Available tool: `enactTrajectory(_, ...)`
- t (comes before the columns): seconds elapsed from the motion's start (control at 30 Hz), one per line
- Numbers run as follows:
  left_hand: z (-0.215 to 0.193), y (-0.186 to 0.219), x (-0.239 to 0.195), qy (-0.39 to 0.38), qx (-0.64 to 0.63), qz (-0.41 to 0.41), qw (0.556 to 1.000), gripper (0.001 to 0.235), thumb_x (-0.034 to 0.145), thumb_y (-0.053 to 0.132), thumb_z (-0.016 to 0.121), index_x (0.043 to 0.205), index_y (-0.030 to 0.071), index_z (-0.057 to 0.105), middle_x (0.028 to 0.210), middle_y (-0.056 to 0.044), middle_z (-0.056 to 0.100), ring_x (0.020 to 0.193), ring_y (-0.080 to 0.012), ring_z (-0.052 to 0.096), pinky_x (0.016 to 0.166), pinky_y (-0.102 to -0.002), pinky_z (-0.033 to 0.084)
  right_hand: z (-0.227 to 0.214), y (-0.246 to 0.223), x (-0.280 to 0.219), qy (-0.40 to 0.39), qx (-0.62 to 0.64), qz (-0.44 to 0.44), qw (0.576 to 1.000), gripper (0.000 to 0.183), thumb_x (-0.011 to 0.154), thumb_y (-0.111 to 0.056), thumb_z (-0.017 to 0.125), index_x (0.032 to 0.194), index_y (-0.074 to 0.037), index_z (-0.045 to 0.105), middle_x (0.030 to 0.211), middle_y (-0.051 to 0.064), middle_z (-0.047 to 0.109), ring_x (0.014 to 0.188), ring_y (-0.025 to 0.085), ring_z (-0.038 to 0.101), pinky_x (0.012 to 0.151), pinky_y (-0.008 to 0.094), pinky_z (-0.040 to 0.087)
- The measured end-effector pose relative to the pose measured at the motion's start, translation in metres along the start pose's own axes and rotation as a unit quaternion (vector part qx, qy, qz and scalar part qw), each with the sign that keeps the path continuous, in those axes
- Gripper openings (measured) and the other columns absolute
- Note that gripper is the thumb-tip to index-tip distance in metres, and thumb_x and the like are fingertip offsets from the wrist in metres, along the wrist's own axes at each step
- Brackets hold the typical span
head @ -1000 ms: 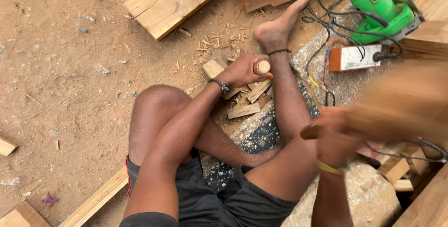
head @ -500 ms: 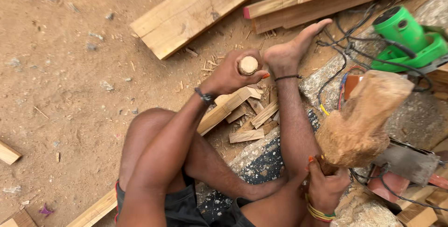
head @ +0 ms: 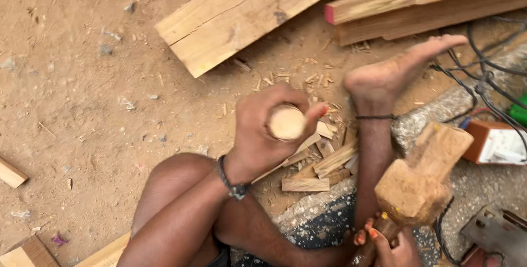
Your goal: The person sits on the ground and uses a wooden mallet to strike a chisel, shaping a small cylindrical piece of wood held between their legs. Wood shavings accumulate around the work area as the person repeatedly chips away at the wood.
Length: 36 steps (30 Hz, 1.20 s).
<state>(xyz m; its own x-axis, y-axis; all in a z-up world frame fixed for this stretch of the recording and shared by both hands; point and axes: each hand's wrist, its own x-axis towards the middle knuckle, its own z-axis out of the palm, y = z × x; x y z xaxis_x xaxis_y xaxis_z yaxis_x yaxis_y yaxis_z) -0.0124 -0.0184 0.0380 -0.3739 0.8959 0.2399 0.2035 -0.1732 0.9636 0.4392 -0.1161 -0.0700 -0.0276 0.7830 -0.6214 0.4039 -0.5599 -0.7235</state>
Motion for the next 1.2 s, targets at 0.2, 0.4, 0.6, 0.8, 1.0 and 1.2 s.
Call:
enactTrajectory(0.2,0.000,-0.004,-0.001,-0.005,-0.139,-0.019,0.990,0.019,0.096,0.025,0.083,0.099,0.015,0.067,0.089,0.002,0.073,0.076,-0.0089,0.072,0.064,-0.023,0.059,0.024,-0.020,-0.013,0.184,0.046,-0.073,0.979,0.039,0.085,0.001,0.068,0.122,0.010,0.059,0.094,0.019,0.069,0.080,0.026,0.069,0.079,0.039,0.058)
enactTrajectory(0.4,0.013,-0.026,-0.003,-0.137,-0.096,0.017,0.986,0.022,0.093,0.034,0.081,0.096,0.016,0.067,0.087,0.002,0.073,0.080,-0.0127,0.072,0.077,-0.032,0.058,0.038,-0.065,-0.027,0.131,-0.060,-0.164,0.976,0.023,0.092,-0.002,0.070,0.110,0.008,0.059,0.085,0.018,0.070,0.073,0.023,0.069,0.072,0.034,0.056)
enactTrajectory(0.6,0.040,-0.046,-0.019,-0.261,-0.053,0.008,0.964,0.029,0.092,0.040,0.080,0.090,0.014,0.068,0.081,0.000,0.072,0.074,-0.0152,0.070,0.070,-0.033,0.056,0.079,-0.074,-0.071,0.194,0.010,-0.200,0.960,0.023,0.084,0.005,0.073,0.103,0.009,0.061,0.081,0.014,0.070,0.068,0.021,0.068,0.065,0.031,0.056)
enactTrajectory(0.8,0.048,-0.072,-0.016,-0.331,-0.001,-0.132,0.934,0.028,0.088,0.044,0.077,0.090,0.017,0.072,0.080,0.002,0.074,0.069,-0.0098,0.071,0.067,-0.029,0.058,0.061,-0.043,-0.133,0.220,0.118,-0.153,0.956,0.027,0.083,0.008,0.069,0.108,0.008,0.060,0.086,0.015,0.069,0.069,0.019,0.066,0.065,0.031,0.056)
enactTrajectory(1.0,0.051,-0.084,-0.021,-0.337,0.026,-0.016,0.941,0.031,0.090,0.038,0.080,0.091,0.009,0.067,0.078,-0.003,0.070,0.072,-0.0148,0.065,0.068,-0.033,0.054,0.047,0.034,-0.168,0.235,0.138,-0.057,0.960,0.022,0.086,0.006,0.065,0.108,0.008,0.059,0.077,0.017,0.065,0.062,0.021,0.064,0.058,0.034,0.055)
enactTrajectory(1.2,0.065,-0.098,-0.021,-0.358,0.067,-0.041,0.930,0.034,0.087,0.041,0.081,0.092,0.011,0.068,0.085,-0.003,0.074,0.078,-0.0139,0.068,0.073,-0.034,0.055,0.061,0.057,-0.170,0.241,0.264,-0.054,0.932,0.018,0.093,0.001,0.062,0.109,0.008,0.057,0.079,0.014,0.060,0.060,0.020,0.060,0.055,0.034,0.051)
